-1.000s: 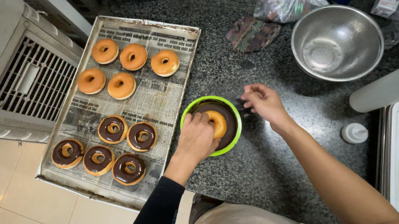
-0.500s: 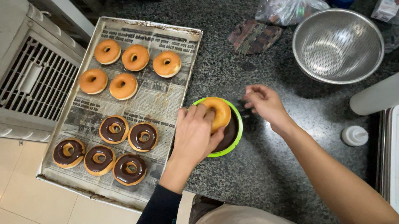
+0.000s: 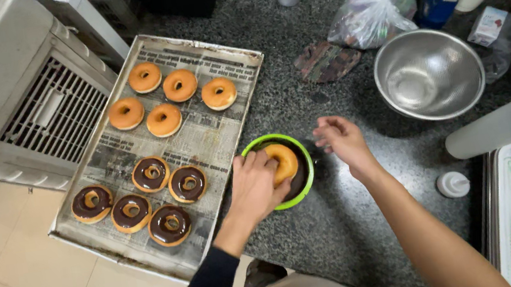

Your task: The person dips donuts into a bowl of chocolate glaze and places them on a wire rack.

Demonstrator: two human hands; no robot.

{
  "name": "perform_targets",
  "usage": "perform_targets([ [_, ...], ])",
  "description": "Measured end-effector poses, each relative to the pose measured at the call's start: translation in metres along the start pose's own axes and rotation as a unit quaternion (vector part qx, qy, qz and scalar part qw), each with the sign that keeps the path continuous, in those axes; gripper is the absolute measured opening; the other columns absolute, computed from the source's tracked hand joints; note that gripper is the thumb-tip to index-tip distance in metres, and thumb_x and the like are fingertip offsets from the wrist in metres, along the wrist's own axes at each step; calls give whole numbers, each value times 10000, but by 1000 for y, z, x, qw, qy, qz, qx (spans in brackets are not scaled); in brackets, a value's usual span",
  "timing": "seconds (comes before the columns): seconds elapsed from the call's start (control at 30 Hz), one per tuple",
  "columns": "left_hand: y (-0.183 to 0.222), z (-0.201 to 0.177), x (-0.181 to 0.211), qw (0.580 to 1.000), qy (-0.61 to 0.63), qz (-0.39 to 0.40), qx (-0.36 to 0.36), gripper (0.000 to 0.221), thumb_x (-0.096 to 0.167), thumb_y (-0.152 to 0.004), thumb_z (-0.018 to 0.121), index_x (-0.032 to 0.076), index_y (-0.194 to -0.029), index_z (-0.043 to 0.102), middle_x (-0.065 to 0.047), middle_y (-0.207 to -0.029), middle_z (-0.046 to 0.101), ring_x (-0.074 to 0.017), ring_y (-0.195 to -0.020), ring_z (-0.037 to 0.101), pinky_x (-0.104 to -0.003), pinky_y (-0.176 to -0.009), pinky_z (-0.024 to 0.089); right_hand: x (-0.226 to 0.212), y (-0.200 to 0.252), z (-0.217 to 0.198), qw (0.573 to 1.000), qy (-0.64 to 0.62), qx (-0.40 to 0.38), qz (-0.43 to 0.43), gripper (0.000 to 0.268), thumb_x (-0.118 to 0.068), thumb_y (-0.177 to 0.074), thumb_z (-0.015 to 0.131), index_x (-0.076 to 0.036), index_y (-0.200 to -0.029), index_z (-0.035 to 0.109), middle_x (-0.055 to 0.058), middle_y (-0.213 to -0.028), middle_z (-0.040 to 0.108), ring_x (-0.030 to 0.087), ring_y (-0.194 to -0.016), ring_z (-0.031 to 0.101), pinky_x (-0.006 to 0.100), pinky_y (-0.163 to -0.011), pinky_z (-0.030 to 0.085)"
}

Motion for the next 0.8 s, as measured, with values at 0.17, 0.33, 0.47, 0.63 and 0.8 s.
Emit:
perform_targets([
  [0.17, -3, -8, 2, 999, 9, -5, 45, 376, 355, -781, 781, 43, -987, 742, -116, -1068, 659, -297, -1055, 579, -462, -926, 396, -7, 8, -2, 1000, -2, 16, 11, 397, -357, -982, 628, -72, -1258, 646, 46, -1073, 742, 131, -850, 685, 289, -706, 522],
  [0.33, 4, 12, -20, 995, 80, -48, 26, 374, 336, -753, 783, 35, -973, 749, -130, -1087, 654, -310, -1090, 572, -457, -934, 393, -8, 5, -2, 1000, -14, 22, -2, 374, -315, -983, 623, -76, -1270, 639, 50, -1075, 739, 129, -871, 680, 286, -729, 520],
  [0.47, 13, 33, -74, 916, 354, -166, 94, 350, 270, -818, 712, 16, -1057, 731, -130, -1185, 631, -283, -1190, 554, -410, -1030, 402, -19, 6, 4, 999, -26, 15, -32, 350, -278, -999, 598, -70, -1276, 651, 45, -1082, 741, 121, -922, 664, 272, -752, 506],
  [0.63, 34, 55, -117, 484, 814, -309, 87, 398, 260, -952, 489, -8, -1206, 637, -143, -1256, 659, -267, -1206, 573, -412, -1091, 419, -52, 22, 59, 995, -36, -88, -27, 319, -191, -1019, 548, -88, -1312, 621, 70, -1142, 725, 153, -966, 687, 312, -814, 550],
  [0.8, 45, 15, -145, 373, 870, -296, 129, 464, 260, -891, 380, -12, -1165, 637, -152, -1203, 706, -281, -1120, 642, -456, -1013, 464, -91, 56, 163, 959, -61, -276, -4, 402, -73, -995, 498, -100, -1393, 542, 94, -1219, 664, 182, -1011, 701, 373, -897, 594],
])
Point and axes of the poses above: each hand's wrist, its own y-axis away from the middle knuckle, its own z-axis out of the palm, x = y × z, the point moved 8 cm from there along -y, towards the middle knuckle
